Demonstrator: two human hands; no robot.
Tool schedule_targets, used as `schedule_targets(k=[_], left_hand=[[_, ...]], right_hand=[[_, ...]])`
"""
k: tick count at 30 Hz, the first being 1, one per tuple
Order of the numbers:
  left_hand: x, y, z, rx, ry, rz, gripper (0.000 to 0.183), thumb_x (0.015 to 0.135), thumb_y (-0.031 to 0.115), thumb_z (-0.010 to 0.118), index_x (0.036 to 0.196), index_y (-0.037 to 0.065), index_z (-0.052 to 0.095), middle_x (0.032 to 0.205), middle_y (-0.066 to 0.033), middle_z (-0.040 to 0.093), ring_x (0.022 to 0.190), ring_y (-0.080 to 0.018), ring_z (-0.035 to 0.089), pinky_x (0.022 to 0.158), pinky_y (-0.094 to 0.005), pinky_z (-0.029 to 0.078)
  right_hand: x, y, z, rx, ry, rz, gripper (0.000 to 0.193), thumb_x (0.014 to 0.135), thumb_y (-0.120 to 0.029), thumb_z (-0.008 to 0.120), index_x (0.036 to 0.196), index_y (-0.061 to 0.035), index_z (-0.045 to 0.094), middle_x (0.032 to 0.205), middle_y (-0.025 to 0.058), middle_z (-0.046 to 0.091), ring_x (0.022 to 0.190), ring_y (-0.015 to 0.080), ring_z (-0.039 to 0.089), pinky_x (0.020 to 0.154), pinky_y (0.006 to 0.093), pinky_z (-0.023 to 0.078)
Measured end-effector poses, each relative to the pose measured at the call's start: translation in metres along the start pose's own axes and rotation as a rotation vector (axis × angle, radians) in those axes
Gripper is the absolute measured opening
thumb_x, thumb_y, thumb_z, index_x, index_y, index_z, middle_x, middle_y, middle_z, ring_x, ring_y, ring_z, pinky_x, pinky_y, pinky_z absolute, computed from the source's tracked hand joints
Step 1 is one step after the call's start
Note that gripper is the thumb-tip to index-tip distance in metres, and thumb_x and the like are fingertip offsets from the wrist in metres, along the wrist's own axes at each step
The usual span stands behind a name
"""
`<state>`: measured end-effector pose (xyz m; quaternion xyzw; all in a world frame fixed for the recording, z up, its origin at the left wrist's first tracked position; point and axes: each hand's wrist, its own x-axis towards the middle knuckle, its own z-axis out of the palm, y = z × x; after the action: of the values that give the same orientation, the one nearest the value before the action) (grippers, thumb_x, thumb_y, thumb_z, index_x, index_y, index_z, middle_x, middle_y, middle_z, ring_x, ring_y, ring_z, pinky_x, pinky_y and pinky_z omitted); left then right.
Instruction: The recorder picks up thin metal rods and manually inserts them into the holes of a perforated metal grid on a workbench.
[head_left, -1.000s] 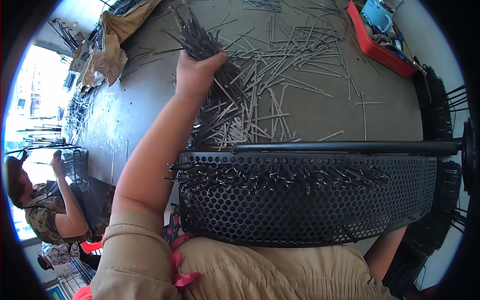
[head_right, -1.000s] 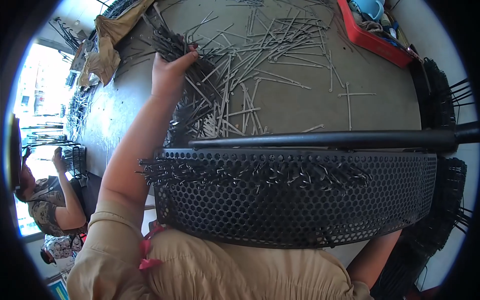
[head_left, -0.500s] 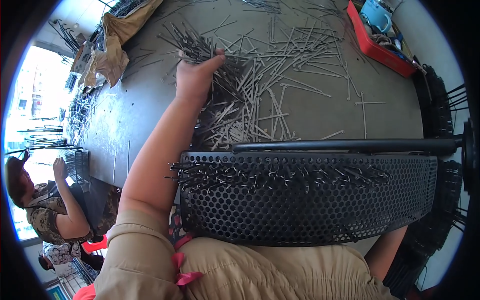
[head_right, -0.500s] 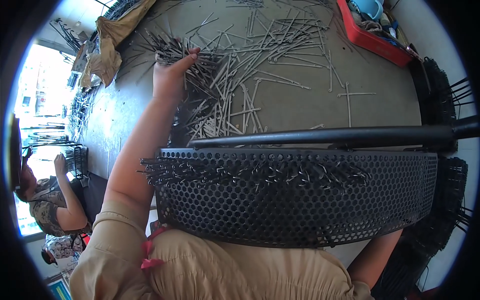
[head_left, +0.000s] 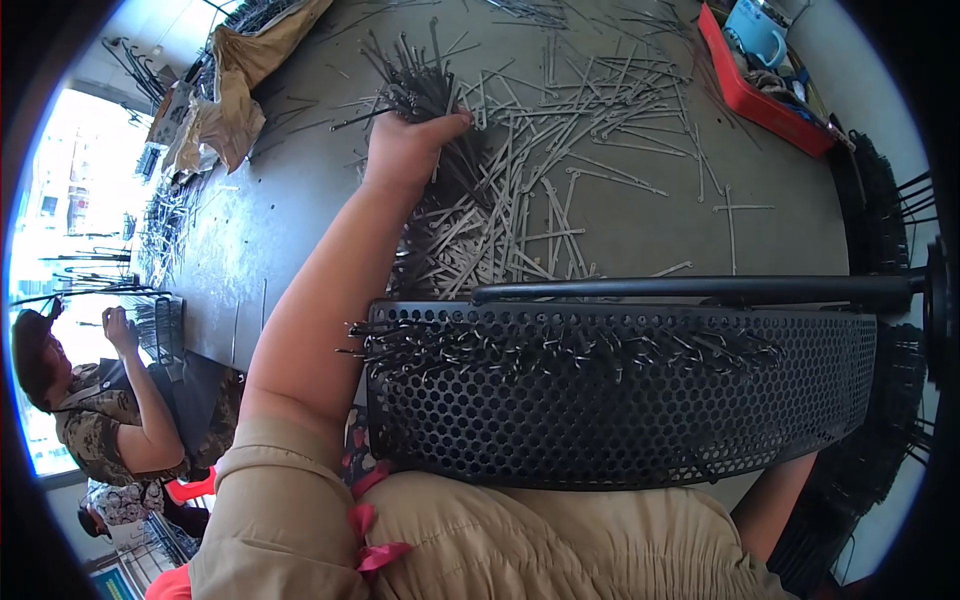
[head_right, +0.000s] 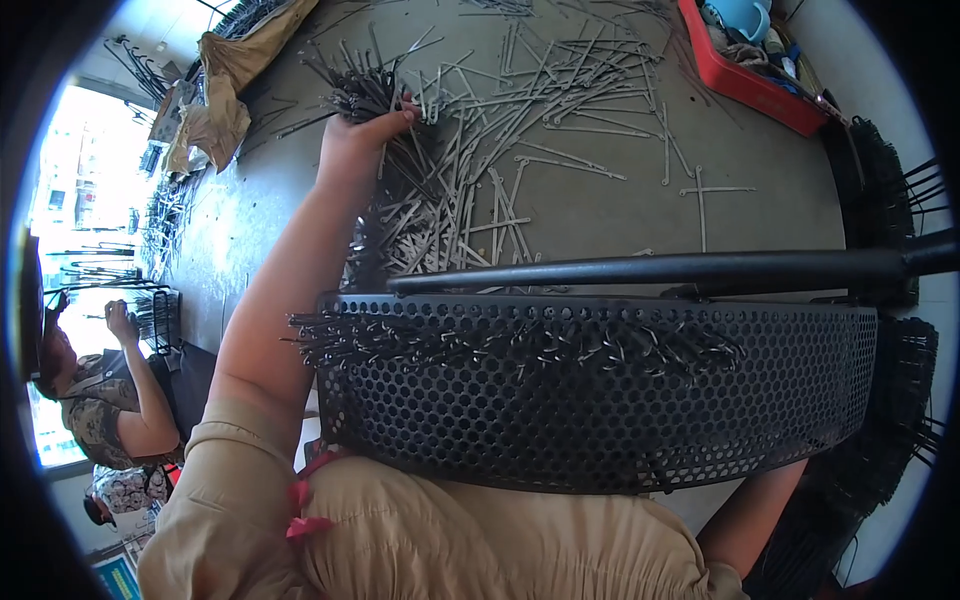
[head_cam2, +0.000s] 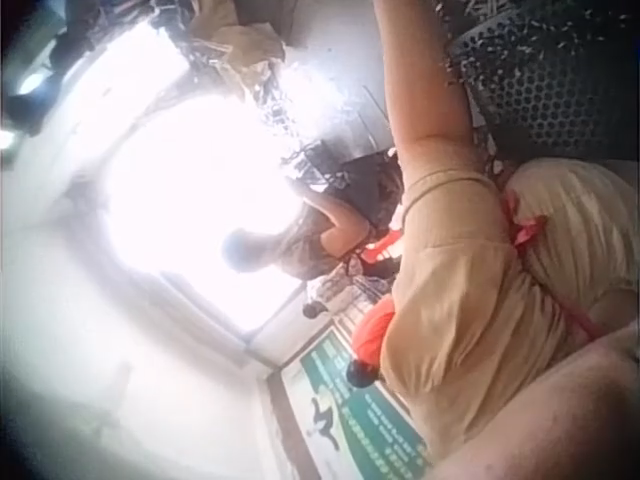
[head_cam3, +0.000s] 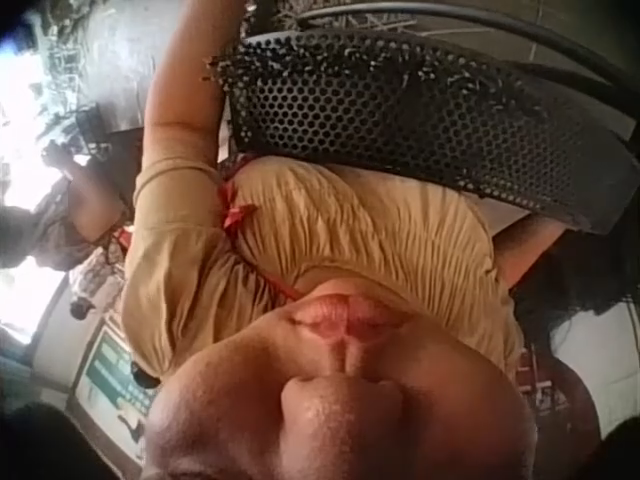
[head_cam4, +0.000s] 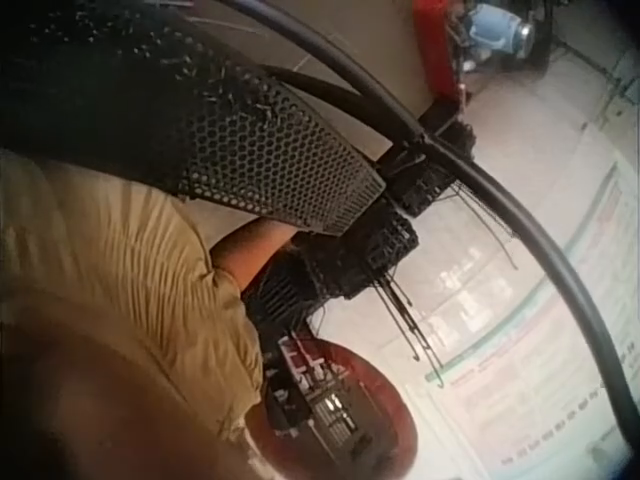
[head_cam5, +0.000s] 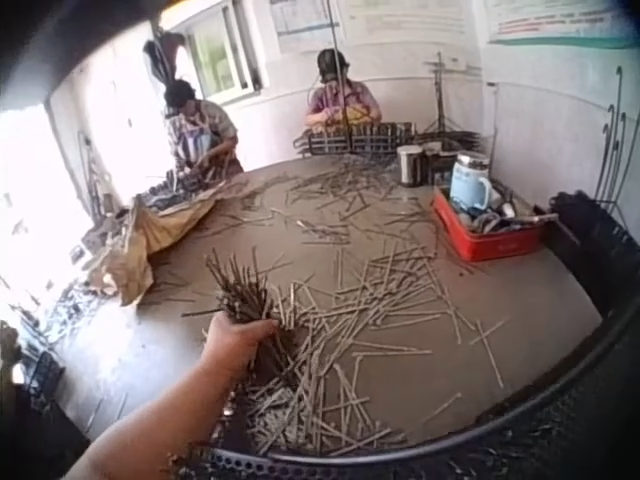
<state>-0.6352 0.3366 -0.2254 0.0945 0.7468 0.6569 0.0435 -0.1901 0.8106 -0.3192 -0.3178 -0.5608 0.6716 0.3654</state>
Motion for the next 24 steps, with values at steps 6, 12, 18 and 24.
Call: schedule_targets(k=[6, 12, 18, 24], left_hand=[[0.023, 0.026, -0.012, -0.451, 0.123, 0.003, 0.02, 0.082, 0.003, 0.067, 0.099, -0.007, 0.064, 0.093, -0.0169, 0.07, 0.084, -0.0263, 0.068, 0.076, -0.0368, 0.055], [0.04, 0.061, -0.054, -0.712, 0.14, -0.029, 0.012, 0.088, 0.005, 0.061, 0.093, -0.005, 0.062, 0.087, -0.0197, 0.068, 0.08, -0.031, 0.067, 0.075, -0.0423, 0.057], [0.036, 0.054, -0.096, -0.844, -0.1, -0.028, 0.011, 0.087, 0.01, 0.063, 0.089, 0.0, 0.06, 0.084, -0.015, 0.067, 0.084, -0.0298, 0.067, 0.077, -0.044, 0.056], [0.013, 0.066, -0.06, -0.842, -0.116, -0.047, 0.022, 0.086, 0.005, 0.062, 0.106, -0.004, 0.055, 0.107, -0.02, 0.067, 0.092, -0.0276, 0.066, 0.084, -0.0437, 0.056]], right_hand=[[-0.002, -0.01, -0.01, 0.078, 0.009, 0.003, 0.061, 0.102, -0.043, 0.027, 0.146, -0.0025, 0.038, 0.145, 0.0165, 0.045, 0.129, 0.0339, 0.049, 0.106, 0.0433, 0.044], [-0.001, -0.021, -0.021, 0.166, 0.034, -0.008, 0.062, 0.102, -0.043, 0.024, 0.145, -0.0019, 0.039, 0.144, 0.0164, 0.046, 0.126, 0.0342, 0.051, 0.104, 0.0444, 0.046], [-0.012, -0.041, 0.022, 0.28, 0.27, 0.132, 0.066, 0.1, -0.044, 0.018, 0.146, -0.0005, 0.038, 0.148, 0.0167, 0.042, 0.133, 0.0334, 0.045, 0.11, 0.0435, 0.038], [-0.014, -0.04, 0.015, 0.244, 0.252, 0.113, 0.068, 0.1, -0.048, 0.019, 0.147, -0.0027, 0.036, 0.149, 0.016, 0.04, 0.134, 0.0337, 0.043, 0.11, 0.0448, 0.038]])
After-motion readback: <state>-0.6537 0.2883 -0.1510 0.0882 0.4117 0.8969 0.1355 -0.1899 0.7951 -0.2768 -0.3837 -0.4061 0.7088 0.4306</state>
